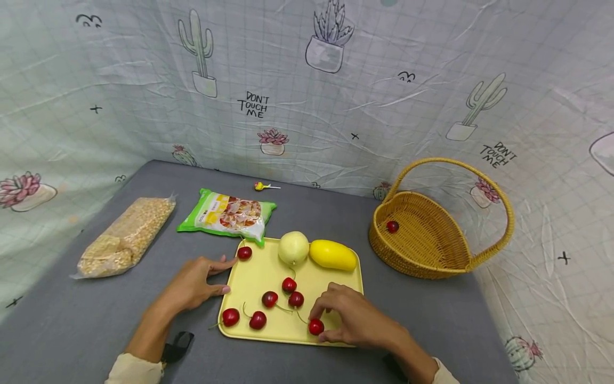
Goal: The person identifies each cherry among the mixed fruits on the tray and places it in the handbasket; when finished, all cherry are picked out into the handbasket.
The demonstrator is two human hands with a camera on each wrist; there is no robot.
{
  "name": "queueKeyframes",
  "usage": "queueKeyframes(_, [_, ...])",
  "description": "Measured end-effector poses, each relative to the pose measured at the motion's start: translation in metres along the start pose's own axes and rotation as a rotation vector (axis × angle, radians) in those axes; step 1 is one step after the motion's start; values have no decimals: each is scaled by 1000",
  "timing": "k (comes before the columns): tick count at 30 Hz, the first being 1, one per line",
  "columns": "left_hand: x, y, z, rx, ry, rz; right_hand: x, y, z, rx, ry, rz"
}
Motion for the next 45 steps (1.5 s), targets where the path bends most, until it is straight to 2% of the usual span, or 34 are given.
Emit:
queueKeyframes(6, [2, 2, 0, 16, 3, -14, -3, 14, 2, 67, -3, -52])
queueKeyframes(14, [3, 3, 1, 17, -10, -17, -5, 24, 1, 101, 6, -87])
queueKeyframes(19, [3, 2, 0, 5, -2, -6, -2, 35, 7, 198, 39, -111])
queueKeyframes(24, [2, 1, 0, 2, 4, -9, 2, 48, 13, 296, 68, -85])
queueKeyframes(35, [1, 2, 1, 14, 3, -22, 6, 53, 15, 302, 29, -91])
queueKeyframes(42, [1, 3, 1, 28, 0, -13, 11, 63, 20, 378, 60, -70])
queueKeyframes(45, [0, 3, 1, 24, 16, -1, 15, 74, 25, 418, 36, -53])
Point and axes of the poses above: each hand's wrist, its own z-axis away from the middle knuckle, its own y-axis out of the back of the hand, x = y × z, the point moved 9 cm from there along -z, towards the middle knuckle, and after that the axes turned 8 degrees about -x, right-handed, at the moved point
